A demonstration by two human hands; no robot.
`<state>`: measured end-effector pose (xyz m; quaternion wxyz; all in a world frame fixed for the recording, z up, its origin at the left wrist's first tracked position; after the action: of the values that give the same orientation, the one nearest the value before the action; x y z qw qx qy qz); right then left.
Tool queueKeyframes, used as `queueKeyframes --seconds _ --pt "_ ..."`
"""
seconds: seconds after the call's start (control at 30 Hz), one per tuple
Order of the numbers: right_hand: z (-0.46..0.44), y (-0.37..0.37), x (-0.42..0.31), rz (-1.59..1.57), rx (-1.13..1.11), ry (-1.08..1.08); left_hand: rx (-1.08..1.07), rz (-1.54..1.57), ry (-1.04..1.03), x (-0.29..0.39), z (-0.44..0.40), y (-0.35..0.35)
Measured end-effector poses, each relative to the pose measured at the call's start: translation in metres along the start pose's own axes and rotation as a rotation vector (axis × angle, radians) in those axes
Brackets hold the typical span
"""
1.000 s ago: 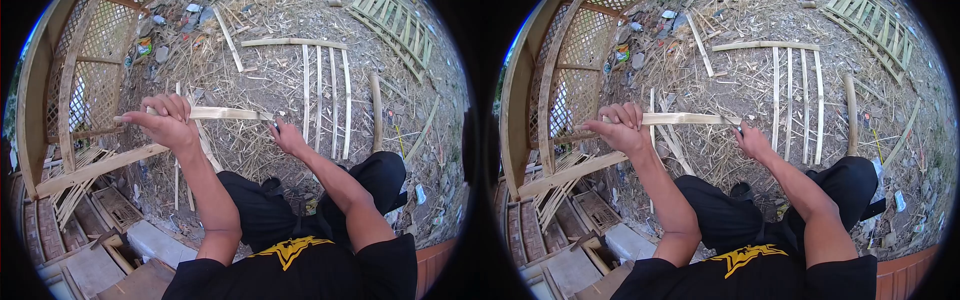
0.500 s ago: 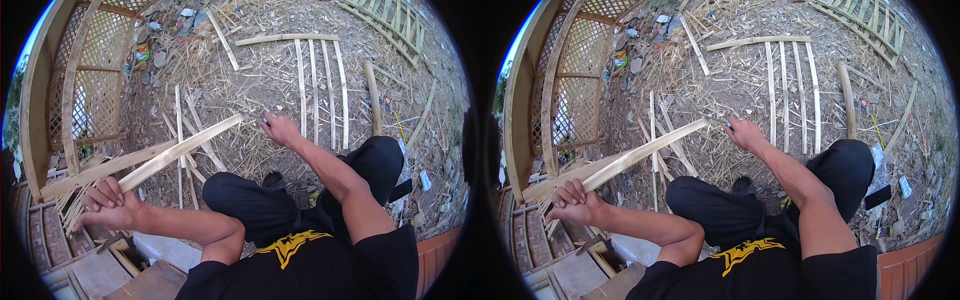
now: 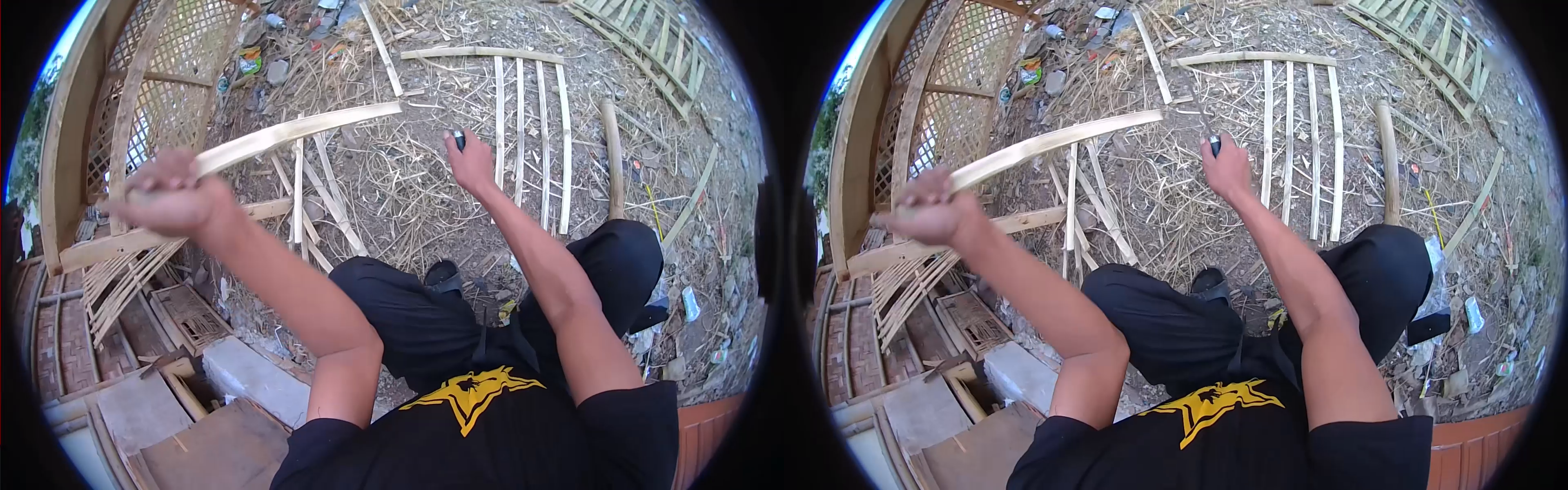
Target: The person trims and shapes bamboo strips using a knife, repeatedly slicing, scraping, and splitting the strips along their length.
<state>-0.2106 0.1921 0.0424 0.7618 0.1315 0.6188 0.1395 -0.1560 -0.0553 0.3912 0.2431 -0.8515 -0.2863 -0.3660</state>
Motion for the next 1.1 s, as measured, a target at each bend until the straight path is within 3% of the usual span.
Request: queueKeyframes --seconds 0.1,0.17,0.27,0.33,0.43,0.67,0.87,0.93,1.03,1.1 --pt "0.008 0.002 0.0 -0.108 0.109 -0.105 -0.074 0.144 0.166 -0.061 0.028 -0.032" --pt "0.012 0.007 -0.015 -0.127 0.052 -0.074 -0.138 0.293 0.244 -0.081 0.042 -0.042" --pt "0.02 -0.002 -0.036 -0.069 0.035 0.023 -0.133 0.231 0.314 -0.101 0.057 -0.054" --pt "0.028 -0.009 -0.064 -0.151 -0.142 0.042 -0.134 0.249 0.323 -0.111 0.061 -0.057" --pt "0.038 -0.022 -0.093 -0.203 -0.238 0.141 -0.149 0.251 0.327 -0.124 0.068 -0.063" --pt "0.049 -0.017 -0.13 -0.15 -0.278 0.226 -0.151 0.178 0.358 -0.153 0.083 -0.064" --pt "0.028 -0.045 -0.034 -0.089 -0.286 0.037 -0.181 0.159 0.321 -0.156 0.077 -0.054" --pt "0.032 -0.041 -0.05 -0.083 -0.294 0.017 -0.129 0.136 0.334 -0.156 0.075 -0.05" --pt "0.041 -0.036 -0.094 -0.19 -0.264 0.185 -0.144 0.128 0.352 -0.16 0.075 -0.052" --pt "0.039 -0.046 -0.072 -0.162 -0.277 0.12 -0.114 0.104 0.361 -0.158 0.076 -0.049"
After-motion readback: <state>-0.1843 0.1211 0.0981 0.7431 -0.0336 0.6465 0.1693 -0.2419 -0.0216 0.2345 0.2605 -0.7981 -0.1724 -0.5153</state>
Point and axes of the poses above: each hand's wrist, its own z-axis away from the middle knuckle, its own y-axis out of the back of the hand, x = y × z, the point moved 6 cm from there along -z, towards the middle knuckle, and after that the axes turned 6 degrees about -z, right-handed, at the moved point
